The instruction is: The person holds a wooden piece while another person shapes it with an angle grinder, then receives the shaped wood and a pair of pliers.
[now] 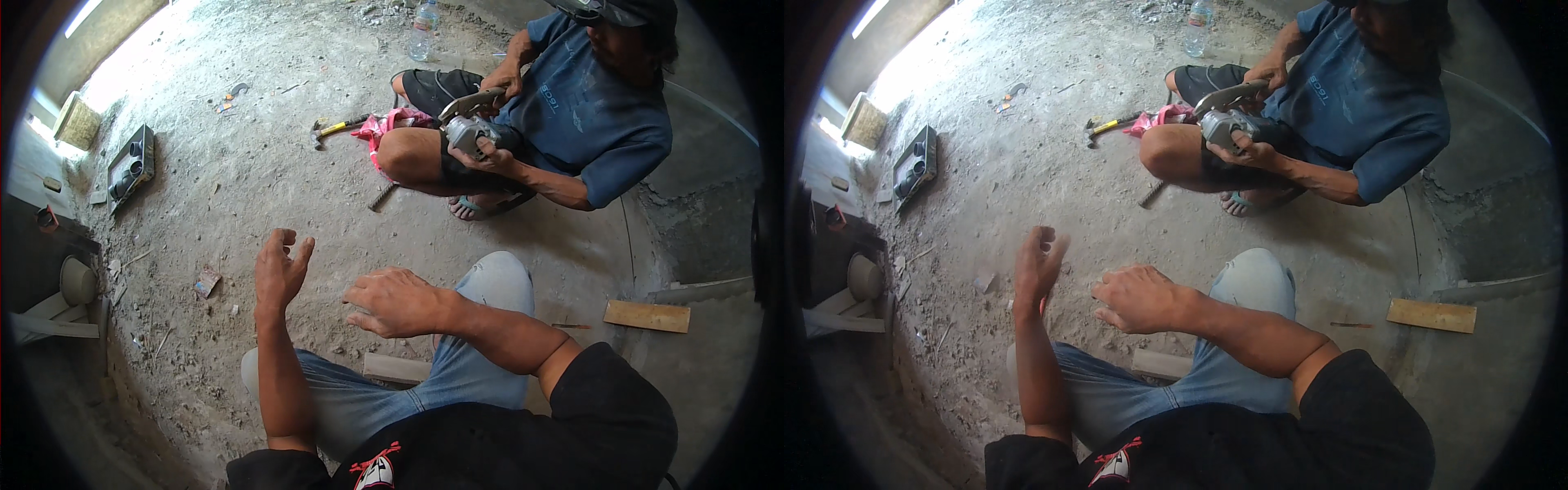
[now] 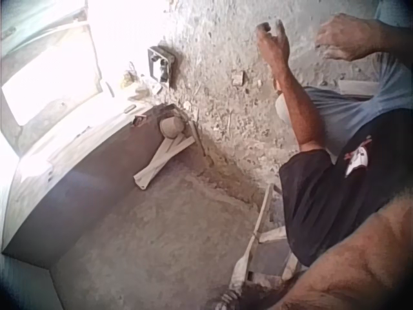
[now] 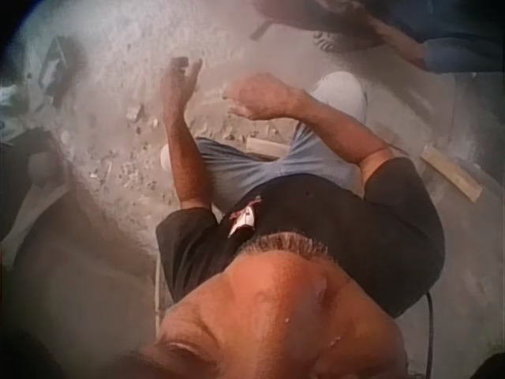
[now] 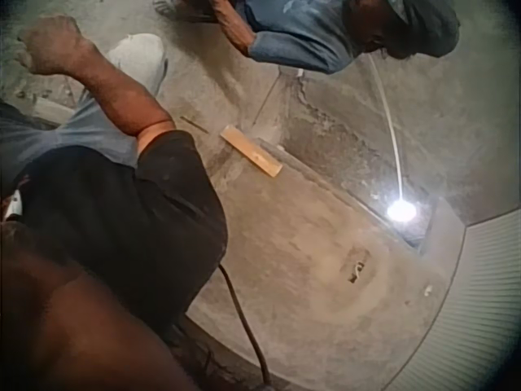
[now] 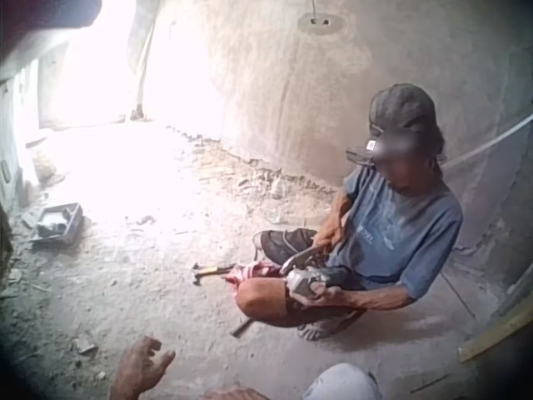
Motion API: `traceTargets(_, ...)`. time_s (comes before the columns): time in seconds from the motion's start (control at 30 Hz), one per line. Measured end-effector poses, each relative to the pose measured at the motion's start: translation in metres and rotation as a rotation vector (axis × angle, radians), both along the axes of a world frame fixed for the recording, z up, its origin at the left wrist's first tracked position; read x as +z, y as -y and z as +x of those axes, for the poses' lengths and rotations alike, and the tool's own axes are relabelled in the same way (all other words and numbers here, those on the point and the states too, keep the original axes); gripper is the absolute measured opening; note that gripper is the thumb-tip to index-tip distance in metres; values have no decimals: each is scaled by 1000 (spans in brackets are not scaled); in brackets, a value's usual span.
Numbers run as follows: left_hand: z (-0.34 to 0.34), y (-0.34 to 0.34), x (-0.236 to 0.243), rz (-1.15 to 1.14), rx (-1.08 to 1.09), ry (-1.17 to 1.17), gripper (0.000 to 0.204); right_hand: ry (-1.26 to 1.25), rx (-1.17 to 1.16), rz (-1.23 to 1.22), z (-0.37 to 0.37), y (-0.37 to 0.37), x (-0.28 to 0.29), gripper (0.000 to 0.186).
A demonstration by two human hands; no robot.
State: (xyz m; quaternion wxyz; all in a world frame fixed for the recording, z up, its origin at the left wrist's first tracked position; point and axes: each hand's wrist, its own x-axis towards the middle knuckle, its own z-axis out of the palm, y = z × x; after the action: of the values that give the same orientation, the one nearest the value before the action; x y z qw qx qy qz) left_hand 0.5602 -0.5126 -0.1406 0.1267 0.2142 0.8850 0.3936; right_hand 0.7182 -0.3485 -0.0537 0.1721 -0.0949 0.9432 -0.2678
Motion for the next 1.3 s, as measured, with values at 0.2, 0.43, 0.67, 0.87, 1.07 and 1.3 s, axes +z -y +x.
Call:
traceTargets(0.2, 0, -2, -1, 7, 4, -19, 43, -26, 7, -24, 2, -4, -2, 39)
traceTargets(0.43, 1, -8, -3, 25, 15, -6, 43, -68, 7, -33, 4, -8, -8, 40)
traceTargets(0.67, 0, -14, 2, 13, 23, -13, 43, -41, 8, -34, 4, -13, -7, 39)
traceTargets(0.87, -2, -19, 1, 47, 30, -23, 42, -37, -11, -33, 4, -15, -9, 39)
traceTargets(1.07, -4, -17, -5, 73, 23, -33, 43, -72, -16, -45, 4, -13, -7, 34)
traceTargets(1.3, -5, -17, -1, 77, 33, -14, 43, -104, -32, -66, 3, -13, -10, 29)
